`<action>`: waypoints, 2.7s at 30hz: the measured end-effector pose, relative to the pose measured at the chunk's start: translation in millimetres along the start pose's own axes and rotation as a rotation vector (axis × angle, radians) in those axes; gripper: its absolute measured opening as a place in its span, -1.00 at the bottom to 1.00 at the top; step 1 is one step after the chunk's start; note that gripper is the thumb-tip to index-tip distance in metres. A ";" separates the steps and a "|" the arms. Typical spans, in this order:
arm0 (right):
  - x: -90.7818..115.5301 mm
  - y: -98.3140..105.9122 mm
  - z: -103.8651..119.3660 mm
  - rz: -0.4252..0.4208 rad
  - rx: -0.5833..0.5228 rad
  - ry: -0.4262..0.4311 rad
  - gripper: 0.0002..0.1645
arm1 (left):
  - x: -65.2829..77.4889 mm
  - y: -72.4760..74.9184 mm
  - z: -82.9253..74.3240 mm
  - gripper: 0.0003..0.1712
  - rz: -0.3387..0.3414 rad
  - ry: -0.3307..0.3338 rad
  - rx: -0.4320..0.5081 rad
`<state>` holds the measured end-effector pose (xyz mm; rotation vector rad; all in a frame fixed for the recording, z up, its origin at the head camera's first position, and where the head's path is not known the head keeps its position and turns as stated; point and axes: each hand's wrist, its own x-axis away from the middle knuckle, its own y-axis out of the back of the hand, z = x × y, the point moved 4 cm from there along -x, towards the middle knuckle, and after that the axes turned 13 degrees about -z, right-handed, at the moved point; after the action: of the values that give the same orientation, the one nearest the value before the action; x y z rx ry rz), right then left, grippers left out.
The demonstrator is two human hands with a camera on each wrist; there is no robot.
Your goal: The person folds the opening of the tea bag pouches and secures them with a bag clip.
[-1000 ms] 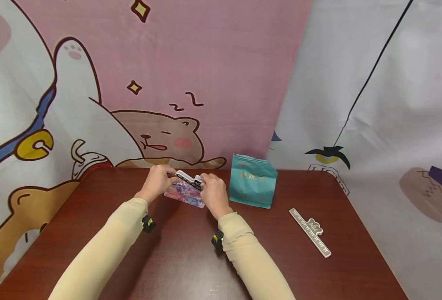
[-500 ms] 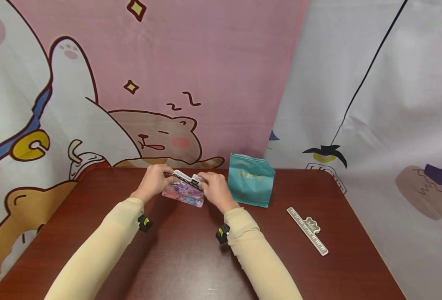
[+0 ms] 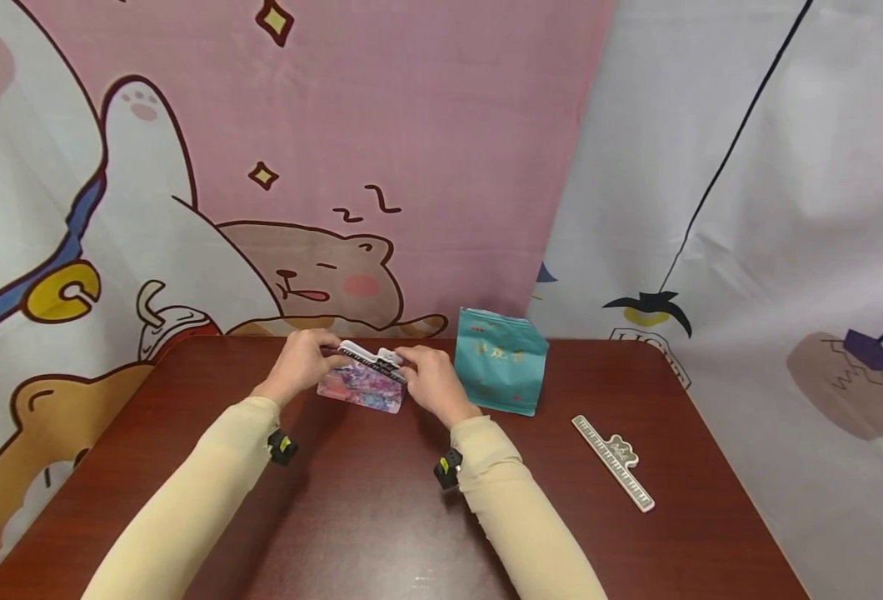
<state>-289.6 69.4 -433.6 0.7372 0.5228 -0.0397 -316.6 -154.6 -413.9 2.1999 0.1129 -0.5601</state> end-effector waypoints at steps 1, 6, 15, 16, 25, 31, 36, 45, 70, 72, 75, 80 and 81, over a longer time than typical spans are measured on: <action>0.3 0.7 -0.5 0.002 0.002 0.005 -0.59 | 0.3 0.1 -0.5 -0.89 0.006 -0.002 0.004; 1.3 7.7 -2.1 0.007 0.004 0.024 -0.60 | 1.6 2.7 -3.7 -0.78 0.034 0.003 0.023; 8.4 27.3 -1.9 0.053 0.019 0.028 -0.58 | -0.6 10.4 -12.9 -0.47 0.048 -0.011 -0.008; 9.6 30.2 -1.8 0.054 0.024 0.037 -0.58 | -0.6 11.1 -14.4 -0.46 0.046 -0.016 -0.014; 19.5 56.6 -6.5 0.058 0.044 0.058 -0.58 | 1.6 11.7 -37.2 -0.45 -0.011 -0.147 -0.042; 25.4 73.7 -15.0 0.055 0.078 0.058 -0.57 | 5.8 8.7 -50.8 -0.49 -0.044 -0.186 -0.039; 28.5 87.6 -21.7 0.036 0.089 0.064 -0.57 | 8.3 5.5 -61.1 -0.51 -0.054 -0.201 -0.025; 34.3 109.0 -33.2 -0.004 0.088 0.053 -0.56 | 11.6 -5.6 -80.6 -0.55 -0.048 -0.237 0.032; 45.0 154.1 -50.5 -0.125 0.164 0.094 -0.65 | 8.1 -30.6 -125.6 -0.57 -0.020 -0.377 0.030; 46.3 157.1 -51.6 -0.147 0.167 0.104 -0.67 | 7.5 -33.1 -129.2 -0.56 -0.012 -0.383 0.025; 47.7 162.1 -53.0 -0.197 0.166 0.128 -0.69 | 6.7 -37.2 -134.3 -0.55 0.012 -0.384 0.009; 49.7 168.1 -55.2 -0.264 0.148 0.154 -0.72 | 3.9 -42.5 -141.9 -0.54 0.027 -0.383 0.003; 50.0 168.8 -55.8 -0.276 0.146 0.155 -0.72 | 3.3 -43.1 -143.5 -0.55 0.024 -0.388 0.002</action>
<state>-234.4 238.8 -385.0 0.8104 0.7735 -0.2819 -274.3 -18.3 -368.0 2.0511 -0.1190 -0.9597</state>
